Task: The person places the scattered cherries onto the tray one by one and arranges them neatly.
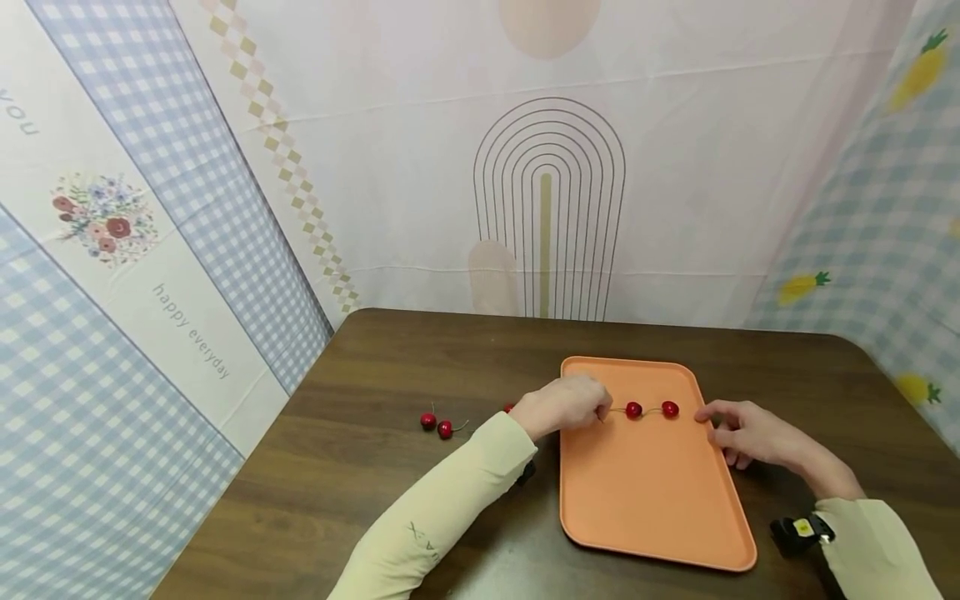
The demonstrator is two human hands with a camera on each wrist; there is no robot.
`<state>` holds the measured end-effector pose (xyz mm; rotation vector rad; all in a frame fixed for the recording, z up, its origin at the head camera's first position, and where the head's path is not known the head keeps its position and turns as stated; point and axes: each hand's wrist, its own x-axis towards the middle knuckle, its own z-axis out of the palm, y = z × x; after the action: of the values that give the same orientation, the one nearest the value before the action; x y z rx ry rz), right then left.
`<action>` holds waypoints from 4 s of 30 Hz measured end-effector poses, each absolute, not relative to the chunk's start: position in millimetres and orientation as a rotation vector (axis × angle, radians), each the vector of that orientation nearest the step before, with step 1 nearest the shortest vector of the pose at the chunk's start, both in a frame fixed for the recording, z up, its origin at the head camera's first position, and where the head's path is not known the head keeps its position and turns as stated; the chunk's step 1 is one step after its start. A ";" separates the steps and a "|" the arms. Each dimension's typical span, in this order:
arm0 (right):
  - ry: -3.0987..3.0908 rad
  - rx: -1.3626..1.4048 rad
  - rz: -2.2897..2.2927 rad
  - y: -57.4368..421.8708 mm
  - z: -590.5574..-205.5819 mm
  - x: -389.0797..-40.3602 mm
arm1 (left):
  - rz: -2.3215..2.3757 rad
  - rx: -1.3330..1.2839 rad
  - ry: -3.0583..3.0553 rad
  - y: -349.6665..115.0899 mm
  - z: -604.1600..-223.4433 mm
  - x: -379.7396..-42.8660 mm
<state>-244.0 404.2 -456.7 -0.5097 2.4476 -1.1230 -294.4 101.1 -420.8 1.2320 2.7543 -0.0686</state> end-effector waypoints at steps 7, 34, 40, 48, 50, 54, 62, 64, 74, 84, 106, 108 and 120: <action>2.466 -0.491 -1.096 403.0 -456.2 -244.1 | -0.111 1.236 2.760 99.7 -426.3 -290.0; 2.458 -0.508 -1.109 402.7 -454.9 -244.7 | 0.100 1.238 2.660 80.9 -411.0 -299.3; 2.454 -0.505 -1.109 403.2 -454.7 -244.9 | 0.184 1.206 2.697 61.7 -396.1 -298.8; 2.468 -0.519 -1.105 404.1 -457.6 -245.6 | 0.395 1.215 2.705 25.5 -381.1 -296.4; 2.476 -0.520 -1.101 404.1 -457.9 -245.5 | 0.456 1.196 2.705 15.9 -378.1 -295.3; 2.463 -0.522 -1.110 404.8 -457.3 -245.8 | 0.559 1.155 2.711 -1.6 -376.7 -293.5; 2.448 -0.511 -1.111 404.6 -456.9 -245.1 | 0.611 1.116 2.741 -29.9 -381.1 -290.3; 2.452 -0.500 -1.111 404.2 -456.7 -244.4 | 0.608 1.116 2.749 -36.0 -380.8 -289.5; 2.483 -0.484 -1.092 403.1 -456.1 -244.0 | 0.593 0.951 2.796 -76.6 -385.0 -290.4; 2.485 -0.492 -1.091 403.7 -457.3 -244.0 | 0.644 0.682 2.851 -126.3 -394.9 -300.5; 2.478 -0.469 -1.077 399.9 -454.7 -243.5 | 0.717 0.374 2.726 -166.6 -434.7 -321.0; 2.486 -0.471 -1.075 399.4 -455.1 -243.1 | 0.739 0.363 2.716 -166.6 -436.9 -321.9; 2.487 -0.446 -1.077 400.5 -456.0 -243.3 | 0.765 0.344 2.692 -160.9 -439.9 -320.9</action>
<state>-243.3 400.5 -456.0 -0.4458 2.4872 -1.0775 -320.9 -160.9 -439.9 0.3438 2.6918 0.7649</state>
